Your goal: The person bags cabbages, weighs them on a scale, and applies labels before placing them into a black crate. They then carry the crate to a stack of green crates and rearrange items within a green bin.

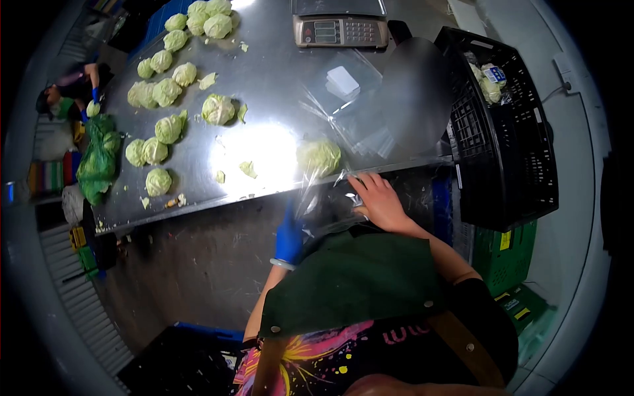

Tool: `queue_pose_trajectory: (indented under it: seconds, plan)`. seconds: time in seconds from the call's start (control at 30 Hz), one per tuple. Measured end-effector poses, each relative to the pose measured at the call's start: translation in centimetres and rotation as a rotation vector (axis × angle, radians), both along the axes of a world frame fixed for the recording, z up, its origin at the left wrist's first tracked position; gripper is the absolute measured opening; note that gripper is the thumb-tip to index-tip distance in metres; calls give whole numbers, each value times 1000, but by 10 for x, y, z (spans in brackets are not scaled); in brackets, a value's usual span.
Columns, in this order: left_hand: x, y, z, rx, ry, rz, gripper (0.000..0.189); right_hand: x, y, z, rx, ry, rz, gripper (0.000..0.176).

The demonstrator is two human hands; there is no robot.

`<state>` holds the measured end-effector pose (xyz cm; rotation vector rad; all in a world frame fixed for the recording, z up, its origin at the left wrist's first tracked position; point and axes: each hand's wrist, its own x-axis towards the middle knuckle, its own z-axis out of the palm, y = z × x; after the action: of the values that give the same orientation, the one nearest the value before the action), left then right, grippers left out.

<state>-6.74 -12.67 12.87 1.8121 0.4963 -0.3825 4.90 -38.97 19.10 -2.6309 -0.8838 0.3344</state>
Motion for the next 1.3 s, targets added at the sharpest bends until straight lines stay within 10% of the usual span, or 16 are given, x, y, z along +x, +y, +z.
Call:
queue_pose_trajectory:
  seconds: [0.13,0.47,0.53,0.63,0.7,0.73,0.83,0.93,1.0,1.1,1.2,1.3]
  plan:
    - [12,-40,37,-459,-35,452,60,-16,46,11,539,-11,218,39]
    - [-16,-45,-1,-289,-95,473,63,-30,39,-24,503,325,600,21]
    - [-15,-46,11,-161,-233,457,64,-35,-2,-18,393,280,563,20]
    - [-19,-42,46,608,-171,-223,69,-60,-118,-92,74,102,433,17]
    - [-21,-38,47,697,-143,-369,70,-113,-260,-238,-846,527,560,24]
    - [-20,-34,48,787,-110,-510,71,-137,-280,-219,21,147,246,31]
    - [-21,-5,38,672,-370,-260,66,-96,-236,-149,-546,536,428,47]
    - [10,-9,51,872,-423,-121,56,-39,-140,-104,-72,-88,38,57]
    - [32,-10,43,1213,-549,-725,64,-6,-86,-96,-22,-317,121,60]
    - [54,-2,18,1030,-639,-1040,61,25,-43,-117,77,-419,235,52]
    - [69,24,8,645,-474,-859,44,49,-30,-127,381,-305,447,32]
    - [95,46,14,173,-153,-496,37,68,-20,-144,754,611,-174,32]
